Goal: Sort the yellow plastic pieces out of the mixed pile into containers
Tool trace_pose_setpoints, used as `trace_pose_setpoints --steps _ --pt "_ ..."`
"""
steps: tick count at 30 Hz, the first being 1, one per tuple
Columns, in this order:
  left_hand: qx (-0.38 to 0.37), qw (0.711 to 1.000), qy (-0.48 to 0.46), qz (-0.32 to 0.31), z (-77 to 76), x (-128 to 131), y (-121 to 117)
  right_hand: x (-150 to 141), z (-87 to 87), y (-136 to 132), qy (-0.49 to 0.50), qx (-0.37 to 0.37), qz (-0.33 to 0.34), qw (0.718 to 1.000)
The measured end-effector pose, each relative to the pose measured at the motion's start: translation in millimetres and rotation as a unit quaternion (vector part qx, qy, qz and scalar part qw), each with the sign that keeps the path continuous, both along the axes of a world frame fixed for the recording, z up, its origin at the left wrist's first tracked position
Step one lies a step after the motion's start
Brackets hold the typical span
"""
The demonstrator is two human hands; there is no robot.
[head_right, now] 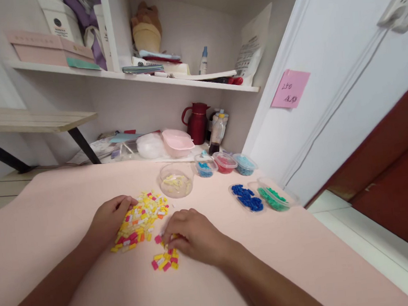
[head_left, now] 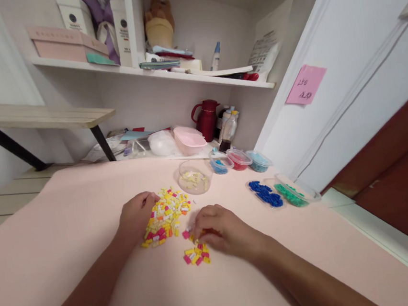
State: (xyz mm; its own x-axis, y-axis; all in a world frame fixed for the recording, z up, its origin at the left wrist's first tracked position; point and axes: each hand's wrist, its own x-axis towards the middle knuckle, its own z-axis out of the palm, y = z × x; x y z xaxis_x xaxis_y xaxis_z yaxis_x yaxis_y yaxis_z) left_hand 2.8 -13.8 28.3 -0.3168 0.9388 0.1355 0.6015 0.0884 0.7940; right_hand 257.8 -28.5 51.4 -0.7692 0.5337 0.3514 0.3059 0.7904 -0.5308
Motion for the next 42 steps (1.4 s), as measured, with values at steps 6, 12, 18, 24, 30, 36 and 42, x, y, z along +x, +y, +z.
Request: trace_pose_setpoints --steps 6,12,18,24,30,36,42 --pt "-0.007 1.000 0.004 -0.005 1.6 -1.0 -0.5 8.9 15.4 3.5 0.074 -0.091 -0.085 0.989" --pt "-0.010 1.000 0.004 -0.011 -1.1 -3.8 1.8 25.2 44.9 35.6 0.140 -0.058 -0.157 0.976" --pt "0.003 1.000 -0.003 -0.014 -1.6 -5.6 2.8 22.4 47.2 92.8 0.225 -0.041 -0.244 0.942" --pt "0.006 1.000 -0.002 -0.019 2.7 -4.0 -0.1 14.6 21.8 90.1 0.308 -0.062 -0.280 0.907" --pt "0.007 1.000 -0.001 -0.020 2.0 -3.6 0.5 6.8 2.7 49.9 0.224 -0.090 -0.252 0.937" --pt "-0.007 1.000 -0.004 -0.020 2.3 -3.4 0.2 -16.7 -6.0 31.0 0.108 -0.024 -0.174 0.978" --pt "0.008 1.000 -0.010 -0.016 1.3 -1.1 -0.4 -21.1 -9.5 20.7 0.055 0.024 -0.098 0.993"
